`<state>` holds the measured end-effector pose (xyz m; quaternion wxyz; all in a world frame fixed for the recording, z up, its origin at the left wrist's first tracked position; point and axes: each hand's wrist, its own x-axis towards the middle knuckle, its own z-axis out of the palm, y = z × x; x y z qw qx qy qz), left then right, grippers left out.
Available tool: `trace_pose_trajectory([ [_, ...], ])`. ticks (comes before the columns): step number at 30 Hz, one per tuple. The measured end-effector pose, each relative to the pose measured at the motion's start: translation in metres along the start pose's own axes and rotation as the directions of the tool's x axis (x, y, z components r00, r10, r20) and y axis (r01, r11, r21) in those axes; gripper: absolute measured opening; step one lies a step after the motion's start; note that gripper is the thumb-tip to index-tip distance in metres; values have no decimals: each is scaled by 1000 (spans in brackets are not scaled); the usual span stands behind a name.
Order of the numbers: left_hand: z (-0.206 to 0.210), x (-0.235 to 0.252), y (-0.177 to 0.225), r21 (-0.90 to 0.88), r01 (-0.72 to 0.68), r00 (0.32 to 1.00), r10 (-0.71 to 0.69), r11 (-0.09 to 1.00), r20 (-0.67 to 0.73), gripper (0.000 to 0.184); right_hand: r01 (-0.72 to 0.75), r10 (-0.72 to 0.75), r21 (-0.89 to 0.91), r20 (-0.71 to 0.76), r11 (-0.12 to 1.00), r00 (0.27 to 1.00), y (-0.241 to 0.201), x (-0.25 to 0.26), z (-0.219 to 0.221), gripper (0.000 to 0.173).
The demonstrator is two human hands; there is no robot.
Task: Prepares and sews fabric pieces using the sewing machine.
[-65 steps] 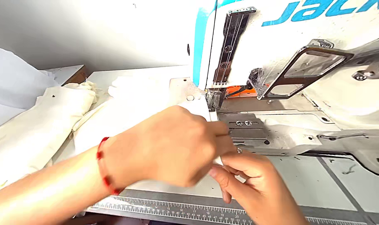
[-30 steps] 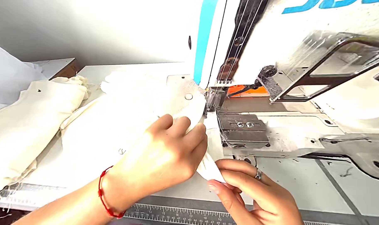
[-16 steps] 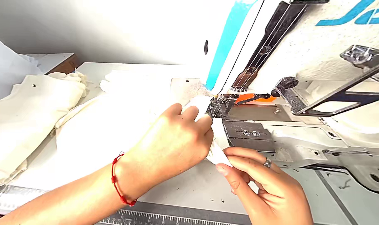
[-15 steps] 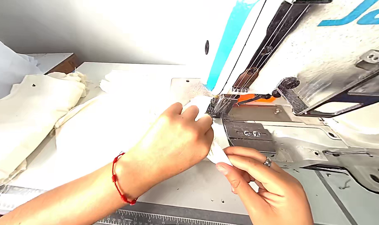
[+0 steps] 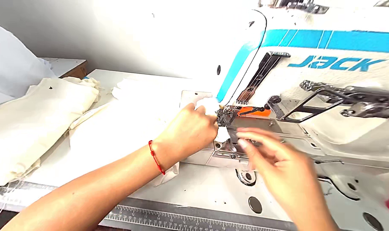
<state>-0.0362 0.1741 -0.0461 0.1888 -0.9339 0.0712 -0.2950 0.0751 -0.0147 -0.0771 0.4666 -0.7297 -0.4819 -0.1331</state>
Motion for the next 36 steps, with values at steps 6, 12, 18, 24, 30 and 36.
trace_pose_trajectory([
  [6,19,12,-35,-105,288,956,-279,952,95,9,83,9,-359,246,930,969,39,69,-13,21],
  [12,46,58,-74,-62,506,821,-459,860,339,21,177,-66,-298,349,938,935,54,94,5,20],
  [18,45,54,-79,-220,558,793,-436,800,426,24,67,134,-341,533,938,836,17,105,-1,21],
  [24,32,19,-91,-119,784,563,-617,609,549,35,-2,125,-231,523,973,843,14,108,10,19],
  [30,21,-48,-139,-131,959,283,-848,251,447,55,29,36,-247,255,969,966,30,80,-6,27],
  [36,-26,-146,-69,-387,581,814,-512,716,275,20,172,-216,235,175,957,961,-26,-37,0,23],
])
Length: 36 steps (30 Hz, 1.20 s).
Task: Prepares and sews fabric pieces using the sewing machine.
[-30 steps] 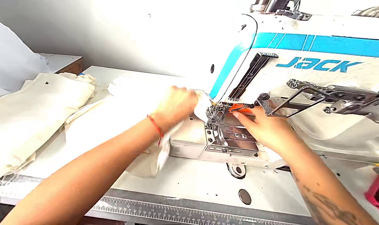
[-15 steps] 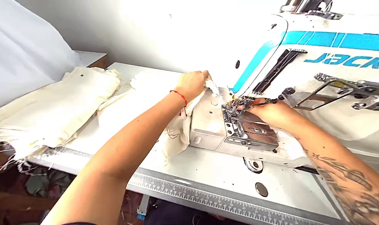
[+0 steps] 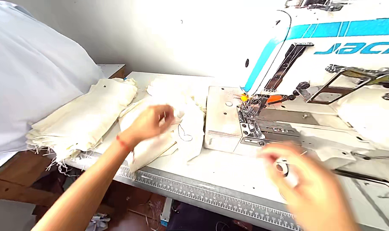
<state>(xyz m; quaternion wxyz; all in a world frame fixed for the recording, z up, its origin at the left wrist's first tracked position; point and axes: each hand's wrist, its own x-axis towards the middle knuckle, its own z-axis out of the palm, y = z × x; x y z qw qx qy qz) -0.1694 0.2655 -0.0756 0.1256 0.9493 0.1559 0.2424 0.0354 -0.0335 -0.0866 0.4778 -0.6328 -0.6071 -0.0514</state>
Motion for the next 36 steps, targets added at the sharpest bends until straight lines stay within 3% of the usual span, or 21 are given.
trace_pose_trajectory([
  [2,16,-40,12,-33,-61,992,64,998,110,20,78,-93,98,161,992,983,-31,-9,51,22],
  [4,29,-64,20,-42,-35,997,38,998,62,22,155,-119,-120,261,981,958,-36,-2,110,42],
  [5,32,-71,25,-37,-33,999,34,999,15,22,122,-44,-236,311,964,949,-33,6,134,45],
  [7,39,-81,39,-10,-43,995,42,999,-92,22,-58,205,-354,394,933,896,-28,32,156,33],
  [9,46,-86,53,8,-4,987,5,1000,-163,22,-171,279,-265,451,949,848,-33,44,140,29],
  [11,52,-84,60,-17,85,973,-87,996,-215,42,-83,65,40,336,996,940,-46,30,109,21],
  [12,56,-80,61,-73,113,958,-128,991,-257,48,-36,-36,221,314,975,949,-57,23,87,19],
  [14,61,-73,66,-232,86,903,-174,969,-392,38,-72,-138,506,367,860,920,-81,12,39,21],
  [17,39,-45,77,-242,-122,837,-32,962,-547,16,-149,-34,548,310,823,950,-74,-1,1,20],
  [19,5,-17,80,-23,-257,843,212,966,-494,20,-220,131,500,207,838,970,-52,-7,3,16],
  [21,-24,19,80,194,-409,866,446,892,-227,21,-287,272,514,106,808,956,-33,-8,20,13],
  [23,-31,50,82,341,-464,864,503,818,-31,18,-335,345,596,102,730,933,-20,-7,38,13],
  [24,-27,56,87,388,-424,887,461,818,-3,17,-354,368,635,116,686,922,-15,-6,45,14],
  [26,-16,44,107,366,-270,949,310,891,-55,37,-384,416,692,131,611,900,-8,-2,56,17],
  [29,35,-18,134,10,-159,924,153,987,-349,17,-425,469,734,163,530,868,-5,0,61,16],
  [31,76,-51,145,-264,-113,915,-3,958,-403,33,-414,452,769,184,487,873,-7,-3,62,15],
  [32,92,-59,147,-343,-83,903,-75,936,-422,33,-390,414,789,191,474,890,-7,-6,63,15],
  [36,112,-67,148,-623,-71,796,-332,779,-506,10,-253,289,832,117,493,950,0,-16,72,20],
])
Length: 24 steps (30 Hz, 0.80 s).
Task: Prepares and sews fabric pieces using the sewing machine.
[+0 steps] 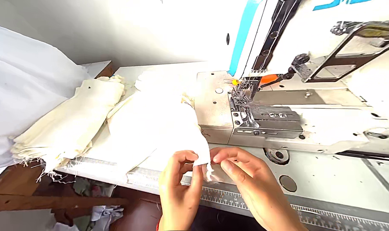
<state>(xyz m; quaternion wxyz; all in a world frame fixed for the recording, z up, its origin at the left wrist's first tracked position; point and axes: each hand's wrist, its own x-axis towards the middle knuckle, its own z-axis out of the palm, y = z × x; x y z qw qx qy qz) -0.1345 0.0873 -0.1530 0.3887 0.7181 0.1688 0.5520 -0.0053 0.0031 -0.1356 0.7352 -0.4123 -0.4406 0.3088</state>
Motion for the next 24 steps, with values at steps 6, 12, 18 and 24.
trace_pose_trajectory([
  [6,-13,8,-3,-217,162,970,-115,963,213,15,112,-97,-297,64,948,993,21,-6,6,42],
  [12,-13,0,10,239,-133,985,103,962,135,16,192,-221,-589,24,785,975,26,-7,6,32],
  [18,-31,-29,9,387,-83,996,65,918,58,19,240,-388,-675,-75,698,919,13,-6,5,17],
  [24,-46,-16,36,-448,56,956,-178,892,-234,16,226,-332,-639,-50,736,942,26,-30,6,11],
])
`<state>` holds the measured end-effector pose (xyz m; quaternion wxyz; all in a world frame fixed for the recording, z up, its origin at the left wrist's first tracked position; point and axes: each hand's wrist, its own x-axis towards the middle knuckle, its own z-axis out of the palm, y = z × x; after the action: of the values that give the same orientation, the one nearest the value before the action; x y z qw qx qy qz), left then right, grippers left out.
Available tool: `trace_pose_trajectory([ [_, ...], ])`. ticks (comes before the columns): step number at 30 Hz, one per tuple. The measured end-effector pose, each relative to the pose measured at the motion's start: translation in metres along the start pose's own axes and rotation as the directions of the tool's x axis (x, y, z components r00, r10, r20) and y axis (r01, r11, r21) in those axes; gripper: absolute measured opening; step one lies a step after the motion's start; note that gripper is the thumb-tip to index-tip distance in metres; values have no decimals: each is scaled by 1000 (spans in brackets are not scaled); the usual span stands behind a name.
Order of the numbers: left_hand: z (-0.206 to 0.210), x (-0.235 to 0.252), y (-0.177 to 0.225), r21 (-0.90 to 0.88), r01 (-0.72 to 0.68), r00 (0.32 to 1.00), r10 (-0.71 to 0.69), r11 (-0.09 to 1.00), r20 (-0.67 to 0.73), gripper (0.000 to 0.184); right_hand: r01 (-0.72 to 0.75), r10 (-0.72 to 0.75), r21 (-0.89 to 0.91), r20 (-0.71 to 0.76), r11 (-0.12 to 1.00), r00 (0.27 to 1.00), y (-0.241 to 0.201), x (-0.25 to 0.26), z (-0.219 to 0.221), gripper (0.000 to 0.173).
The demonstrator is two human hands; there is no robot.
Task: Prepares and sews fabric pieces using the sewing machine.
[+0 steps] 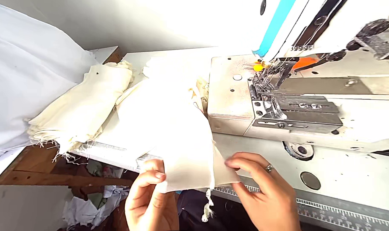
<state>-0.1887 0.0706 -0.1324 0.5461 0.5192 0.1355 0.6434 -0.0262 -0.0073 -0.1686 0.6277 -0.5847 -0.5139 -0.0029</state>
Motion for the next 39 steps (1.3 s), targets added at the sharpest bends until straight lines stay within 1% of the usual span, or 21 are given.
trace_pose_trajectory([
  [1,0,-1,3,-88,51,999,-51,995,2,16,-79,81,130,-9,988,997,2,-2,-1,12],
  [2,-3,-1,5,-81,80,996,-76,993,53,16,-195,207,328,-2,925,978,0,-1,-4,14],
  [4,-12,0,5,185,6,963,-56,983,264,16,-391,464,713,104,582,880,-15,8,-10,12],
  [5,-16,1,5,328,-87,924,-46,941,379,14,-414,494,808,180,419,850,-20,11,-13,12],
  [6,-19,5,6,400,-163,880,-51,902,473,14,-417,466,838,229,353,855,-21,13,-15,13],
  [7,-21,9,7,414,-192,841,-68,890,537,16,-404,410,820,232,406,882,-19,14,-15,15],
  [8,-22,13,9,400,-175,817,-94,899,568,18,-367,334,753,206,546,920,-13,15,-16,17],
  [10,-23,20,13,376,-68,825,-159,924,542,19,-240,199,547,134,802,971,0,18,-19,18],
  [13,-23,27,15,331,79,866,-230,940,445,21,-143,107,407,108,902,988,3,22,-24,15],
  [15,-26,30,13,325,74,875,-218,943,433,25,-93,53,338,124,936,991,3,22,-27,14],
  [19,-35,33,13,462,-198,841,-93,865,533,23,36,-76,220,174,975,982,10,17,-31,22],
  [21,-31,25,14,609,-365,840,-33,704,541,23,98,-107,64,156,993,982,10,14,-27,25],
  [23,-25,14,7,720,-456,855,32,523,517,25,145,-134,-81,125,986,983,8,12,-21,27],
  [26,-22,6,-2,778,-473,875,118,412,470,17,162,-151,-147,84,976,985,6,10,-12,26],
  [30,-20,11,-10,740,-481,876,213,471,434,17,117,-107,-149,77,982,991,1,5,-4,21],
  [31,-19,16,-15,701,-481,874,230,526,427,18,101,-91,-153,75,983,993,-1,3,-2,22],
  [33,-10,29,-26,531,-438,884,241,725,401,22,35,-23,-136,89,990,996,-10,2,2,23],
  [35,13,41,-32,364,-352,911,226,862,344,24,-80,81,-17,116,997,990,-22,3,6,19],
  [36,26,48,-33,377,-378,907,255,846,336,22,-145,137,62,122,987,983,-26,4,7,18],
  [37,37,57,-33,441,-460,877,316,771,362,20,-222,203,139,137,965,969,-29,6,6,17],
  [39,57,83,-33,541,-655,754,413,528,510,16,-373,334,267,180,889,925,-32,14,1,20],
])
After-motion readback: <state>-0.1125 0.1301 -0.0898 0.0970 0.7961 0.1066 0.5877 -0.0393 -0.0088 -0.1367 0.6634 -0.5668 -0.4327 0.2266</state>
